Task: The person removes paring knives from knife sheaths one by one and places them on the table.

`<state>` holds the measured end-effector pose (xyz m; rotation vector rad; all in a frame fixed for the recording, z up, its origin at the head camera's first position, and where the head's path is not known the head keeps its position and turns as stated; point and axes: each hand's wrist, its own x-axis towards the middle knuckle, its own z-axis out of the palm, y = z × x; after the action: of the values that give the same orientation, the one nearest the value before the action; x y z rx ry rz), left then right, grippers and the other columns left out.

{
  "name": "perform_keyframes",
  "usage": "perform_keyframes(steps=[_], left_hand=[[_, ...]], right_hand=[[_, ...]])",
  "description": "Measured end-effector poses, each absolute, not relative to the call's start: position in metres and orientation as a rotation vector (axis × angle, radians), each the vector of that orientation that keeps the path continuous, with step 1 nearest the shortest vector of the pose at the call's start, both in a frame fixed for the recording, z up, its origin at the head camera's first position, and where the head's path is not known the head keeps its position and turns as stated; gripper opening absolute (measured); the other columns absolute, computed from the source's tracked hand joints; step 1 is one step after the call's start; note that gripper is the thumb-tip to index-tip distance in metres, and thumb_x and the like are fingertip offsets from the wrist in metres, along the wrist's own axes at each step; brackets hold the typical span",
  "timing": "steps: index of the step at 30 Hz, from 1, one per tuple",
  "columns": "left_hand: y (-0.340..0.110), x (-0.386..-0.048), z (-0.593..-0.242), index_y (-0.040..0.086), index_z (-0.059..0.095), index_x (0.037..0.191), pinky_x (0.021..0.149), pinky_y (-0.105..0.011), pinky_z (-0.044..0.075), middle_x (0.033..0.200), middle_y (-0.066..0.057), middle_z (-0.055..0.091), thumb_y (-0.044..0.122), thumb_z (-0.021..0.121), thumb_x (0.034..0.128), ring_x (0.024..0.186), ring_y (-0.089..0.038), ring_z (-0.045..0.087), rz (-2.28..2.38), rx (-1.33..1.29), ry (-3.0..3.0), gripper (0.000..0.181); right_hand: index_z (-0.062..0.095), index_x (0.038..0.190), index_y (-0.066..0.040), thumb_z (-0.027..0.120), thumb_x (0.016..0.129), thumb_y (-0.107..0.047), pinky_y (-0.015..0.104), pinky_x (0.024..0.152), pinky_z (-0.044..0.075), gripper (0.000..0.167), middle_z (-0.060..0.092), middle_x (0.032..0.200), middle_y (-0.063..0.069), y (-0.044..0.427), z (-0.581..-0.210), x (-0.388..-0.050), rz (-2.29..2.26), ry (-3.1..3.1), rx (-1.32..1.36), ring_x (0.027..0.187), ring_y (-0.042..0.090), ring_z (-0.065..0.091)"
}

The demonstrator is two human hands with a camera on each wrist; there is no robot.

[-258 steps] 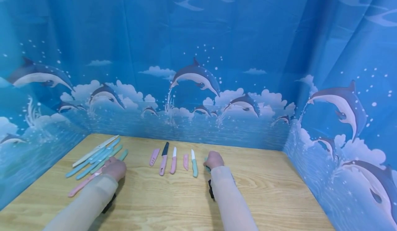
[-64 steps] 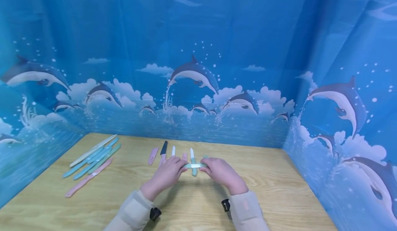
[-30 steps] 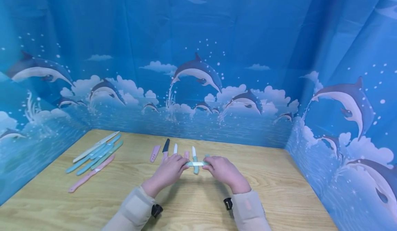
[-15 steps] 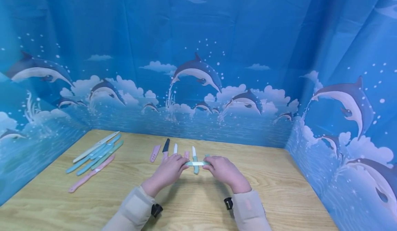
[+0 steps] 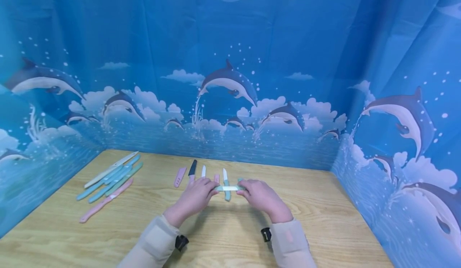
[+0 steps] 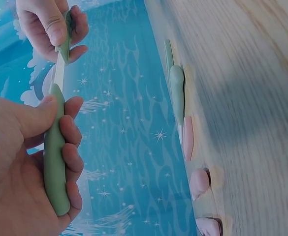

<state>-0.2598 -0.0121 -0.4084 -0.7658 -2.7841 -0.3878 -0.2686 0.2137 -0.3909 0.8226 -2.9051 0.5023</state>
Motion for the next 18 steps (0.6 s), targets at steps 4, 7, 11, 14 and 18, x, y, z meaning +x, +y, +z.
perform_keyframes(steps=[4, 7, 11, 14, 18], left_hand=[[-0.013, -0.261, -0.408, 0.014, 0.065, 0.120, 0.087, -0.037, 0.048, 0.112, -0.003, 0.067, 0.032, 0.055, 0.0977, 0.109, -0.021, 0.061, -0.391, -0.758, -2.789, 0.030], [-0.014, -0.262, -0.408, 0.013, 0.064, 0.120, 0.090, -0.039, 0.048, 0.114, -0.004, 0.067, 0.030, 0.056, 0.0975, 0.111, -0.022, 0.060, -0.429, -0.755, -2.796, 0.030], [-0.016, -0.265, -0.409, 0.013, 0.066, 0.117, 0.090, -0.042, 0.047, 0.108, -0.003, 0.067, 0.028, 0.057, 0.0967, 0.105, -0.022, 0.061, -0.494, -0.712, -2.807, 0.027], [-0.017, -0.269, -0.410, 0.014, 0.066, 0.111, 0.089, -0.045, 0.047, 0.098, 0.000, 0.067, 0.027, 0.057, 0.0967, 0.095, -0.020, 0.062, -0.552, -0.664, -2.811, 0.021], [-0.014, -0.278, -0.410, 0.013, 0.065, 0.109, 0.089, -0.049, 0.046, 0.091, 0.002, 0.065, 0.025, 0.056, 0.0979, 0.086, -0.018, 0.062, -0.667, -0.609, -2.851, 0.018]], right_hand=[[0.068, 0.109, -0.014, 0.060, 0.095, -0.027, 0.032, 0.071, 0.051, 0.020, 0.066, 0.090, -0.007, 0.213, -0.390, -0.271, 0.500, -2.903, 0.811, 0.079, 0.007, 0.060], [0.067, 0.109, -0.014, 0.060, 0.095, -0.026, 0.032, 0.072, 0.051, 0.019, 0.067, 0.090, -0.006, 0.214, -0.391, -0.273, 0.502, -2.906, 0.810, 0.080, 0.007, 0.060], [0.066, 0.112, -0.011, 0.059, 0.096, -0.024, 0.038, 0.080, 0.054, 0.022, 0.069, 0.098, -0.001, 0.220, -0.391, -0.274, 0.516, -2.928, 0.744, 0.088, 0.015, 0.064], [0.063, 0.118, -0.007, 0.056, 0.098, -0.024, 0.046, 0.091, 0.052, 0.027, 0.069, 0.110, 0.007, 0.227, -0.391, -0.275, 0.561, -2.963, 0.622, 0.102, 0.025, 0.065], [0.058, 0.123, -0.001, 0.050, 0.101, -0.022, 0.051, 0.095, 0.049, 0.031, 0.066, 0.114, 0.014, 0.235, -0.392, -0.279, 0.610, -3.009, 0.502, 0.108, 0.033, 0.062]])
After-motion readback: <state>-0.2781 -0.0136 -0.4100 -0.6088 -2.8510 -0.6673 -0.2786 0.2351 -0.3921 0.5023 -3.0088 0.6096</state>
